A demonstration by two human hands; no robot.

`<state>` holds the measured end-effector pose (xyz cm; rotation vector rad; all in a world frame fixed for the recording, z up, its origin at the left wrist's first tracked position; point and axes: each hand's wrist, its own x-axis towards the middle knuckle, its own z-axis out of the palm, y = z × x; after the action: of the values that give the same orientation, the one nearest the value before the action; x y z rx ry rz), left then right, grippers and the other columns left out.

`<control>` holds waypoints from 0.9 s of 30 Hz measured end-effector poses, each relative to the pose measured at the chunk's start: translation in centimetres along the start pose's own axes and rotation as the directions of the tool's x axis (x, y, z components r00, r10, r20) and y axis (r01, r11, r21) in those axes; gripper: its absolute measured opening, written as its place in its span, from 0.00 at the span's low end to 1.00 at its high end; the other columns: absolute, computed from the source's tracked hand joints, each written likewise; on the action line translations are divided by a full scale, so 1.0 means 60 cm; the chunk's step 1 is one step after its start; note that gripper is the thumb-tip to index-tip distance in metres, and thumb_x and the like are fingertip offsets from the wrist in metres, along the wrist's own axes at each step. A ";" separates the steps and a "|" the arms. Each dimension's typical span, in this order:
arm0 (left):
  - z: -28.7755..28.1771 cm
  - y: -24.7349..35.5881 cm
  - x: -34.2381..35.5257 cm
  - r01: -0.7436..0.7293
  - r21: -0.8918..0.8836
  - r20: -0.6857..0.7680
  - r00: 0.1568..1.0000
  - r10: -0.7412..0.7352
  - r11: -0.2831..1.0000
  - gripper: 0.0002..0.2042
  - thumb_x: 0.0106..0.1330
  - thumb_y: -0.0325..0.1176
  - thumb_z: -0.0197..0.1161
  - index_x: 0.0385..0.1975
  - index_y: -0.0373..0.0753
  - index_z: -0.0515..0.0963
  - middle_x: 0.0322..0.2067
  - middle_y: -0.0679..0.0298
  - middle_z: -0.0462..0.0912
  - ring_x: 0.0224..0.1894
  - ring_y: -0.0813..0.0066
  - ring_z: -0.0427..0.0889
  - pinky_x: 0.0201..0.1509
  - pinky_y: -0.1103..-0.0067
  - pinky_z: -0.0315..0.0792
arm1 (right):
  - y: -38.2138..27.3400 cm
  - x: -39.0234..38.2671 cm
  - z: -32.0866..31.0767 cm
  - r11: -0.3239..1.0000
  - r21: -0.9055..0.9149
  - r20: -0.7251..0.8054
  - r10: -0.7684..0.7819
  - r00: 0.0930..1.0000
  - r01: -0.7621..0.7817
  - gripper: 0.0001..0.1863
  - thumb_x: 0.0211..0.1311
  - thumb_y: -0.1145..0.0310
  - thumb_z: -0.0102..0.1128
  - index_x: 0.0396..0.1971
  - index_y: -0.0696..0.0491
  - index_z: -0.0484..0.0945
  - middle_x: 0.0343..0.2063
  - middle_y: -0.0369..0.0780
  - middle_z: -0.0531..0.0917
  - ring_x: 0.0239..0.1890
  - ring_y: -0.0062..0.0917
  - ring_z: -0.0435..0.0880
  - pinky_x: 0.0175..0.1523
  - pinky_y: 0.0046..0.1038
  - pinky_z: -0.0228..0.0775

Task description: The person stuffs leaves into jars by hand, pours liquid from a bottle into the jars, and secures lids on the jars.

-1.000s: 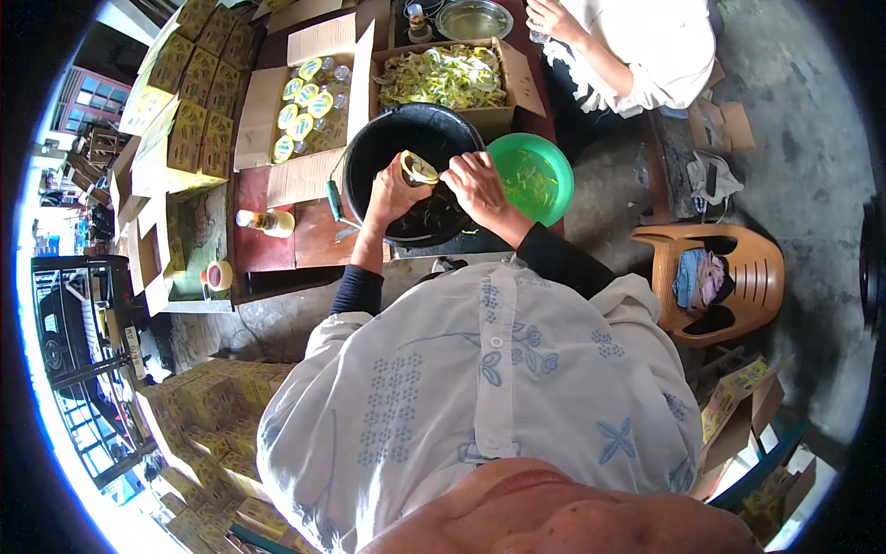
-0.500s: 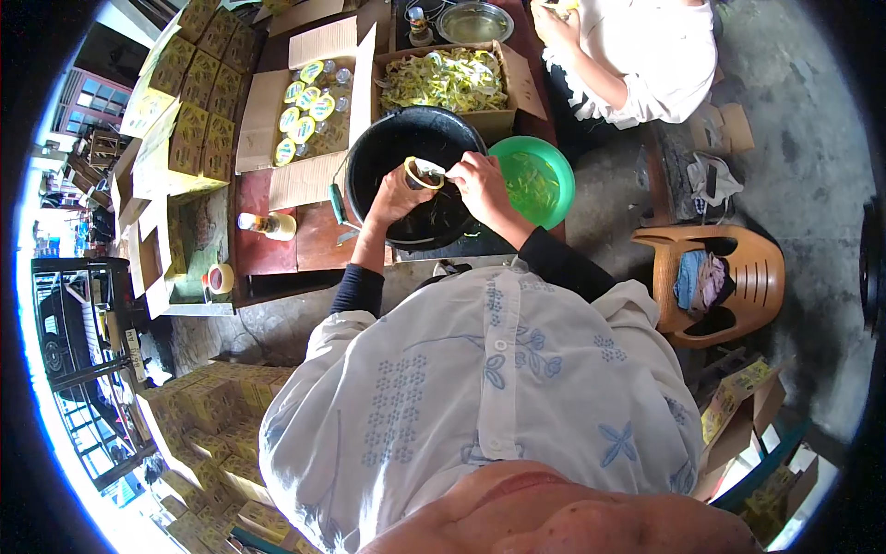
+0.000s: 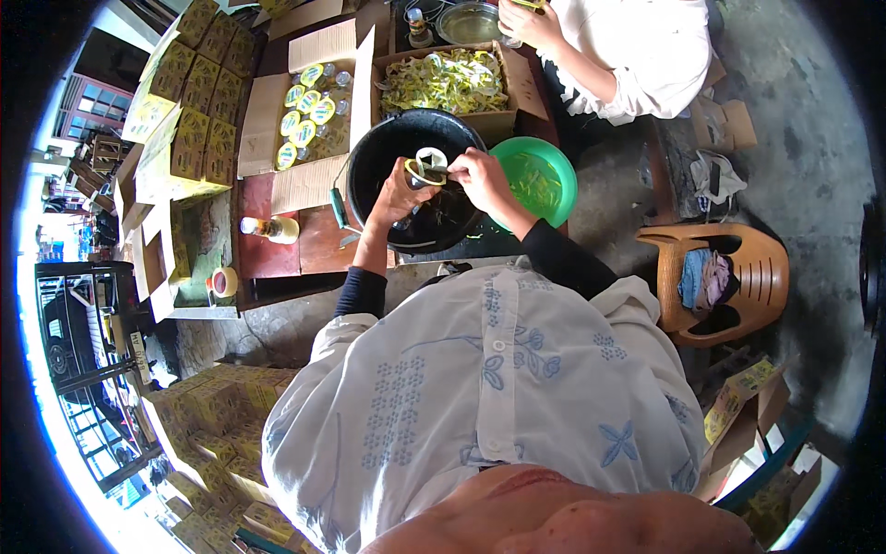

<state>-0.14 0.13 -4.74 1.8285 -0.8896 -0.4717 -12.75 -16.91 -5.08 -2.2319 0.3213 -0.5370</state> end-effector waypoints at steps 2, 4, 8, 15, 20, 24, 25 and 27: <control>-0.002 0.000 0.001 -0.066 0.104 -0.027 0.997 0.070 0.992 0.29 0.49 0.41 0.78 0.47 0.33 0.73 0.36 0.55 0.84 0.36 0.68 0.84 0.42 0.73 0.78 | -0.003 0.003 -0.012 0.989 -0.104 -0.010 -0.108 0.994 0.106 0.05 0.53 0.75 0.62 0.27 0.48 0.82 0.28 0.35 0.77 0.39 0.33 0.79 0.47 0.38 0.64; -0.001 0.007 0.001 -0.128 0.205 -0.046 0.989 0.140 0.970 0.28 0.49 0.40 0.77 0.48 0.33 0.73 0.36 0.54 0.84 0.37 0.64 0.85 0.43 0.72 0.78 | -0.014 0.001 -0.019 0.975 -0.171 -0.002 -0.145 0.989 0.143 0.03 0.54 0.73 0.63 0.27 0.48 0.81 0.29 0.35 0.77 0.39 0.32 0.78 0.47 0.37 0.64; -0.004 0.020 -0.001 0.045 0.102 0.022 0.999 -0.048 0.994 0.27 0.53 0.41 0.76 0.49 0.35 0.75 0.41 0.59 0.84 0.45 0.69 0.83 0.51 0.72 0.76 | -0.024 -0.002 -0.018 0.871 -0.338 -0.024 -0.386 0.922 0.356 0.03 0.53 0.71 0.62 0.27 0.50 0.77 0.30 0.37 0.74 0.40 0.31 0.77 0.46 0.35 0.62; -0.021 0.018 0.001 0.315 -0.206 0.256 0.931 -0.260 0.926 0.22 0.53 0.39 0.77 0.43 0.37 0.77 0.37 0.67 0.82 0.39 0.78 0.79 0.46 0.77 0.74 | -0.038 -0.018 -0.010 0.779 -0.500 0.000 -0.438 0.899 0.379 0.04 0.53 0.72 0.59 0.29 0.51 0.75 0.31 0.37 0.72 0.39 0.30 0.75 0.46 0.36 0.61; -0.008 -0.012 0.004 0.025 -0.109 0.046 0.999 -0.021 0.994 0.25 0.50 0.35 0.77 0.46 0.34 0.75 0.35 0.64 0.83 0.37 0.75 0.81 0.43 0.75 0.77 | -0.030 -0.006 -0.007 0.936 -0.238 -0.111 -0.290 0.950 0.258 0.06 0.49 0.74 0.64 0.27 0.50 0.76 0.29 0.37 0.74 0.37 0.34 0.78 0.45 0.38 0.64; 0.001 0.001 0.005 0.020 0.191 -0.109 0.994 0.001 0.981 0.25 0.49 0.37 0.75 0.45 0.33 0.74 0.36 0.56 0.84 0.39 0.67 0.84 0.45 0.71 0.77 | -0.027 -0.005 -0.023 0.922 -0.249 -0.106 -0.331 0.938 0.297 0.05 0.50 0.73 0.64 0.25 0.50 0.77 0.27 0.37 0.75 0.37 0.34 0.78 0.45 0.38 0.65; 0.002 0.005 0.003 0.042 0.238 -0.128 0.992 -0.011 0.970 0.24 0.49 0.38 0.74 0.43 0.33 0.74 0.35 0.57 0.83 0.38 0.67 0.84 0.45 0.71 0.77 | -0.023 -0.006 -0.025 0.892 -0.303 -0.067 -0.371 0.926 0.335 0.03 0.52 0.72 0.62 0.26 0.50 0.76 0.29 0.37 0.75 0.38 0.33 0.77 0.45 0.37 0.64; 0.002 0.019 0.003 0.033 0.177 -0.091 0.996 -0.017 0.984 0.24 0.49 0.38 0.74 0.43 0.33 0.74 0.34 0.58 0.83 0.37 0.70 0.83 0.43 0.72 0.76 | -0.021 -0.006 -0.026 0.850 -0.377 -0.048 -0.414 0.909 0.367 0.03 0.52 0.72 0.61 0.27 0.51 0.76 0.30 0.37 0.74 0.39 0.32 0.77 0.46 0.37 0.63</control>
<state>-0.50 -0.32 -3.74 2.0102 -0.8718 -0.3315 -13.75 -16.96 -3.33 -2.6469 0.0187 -0.9029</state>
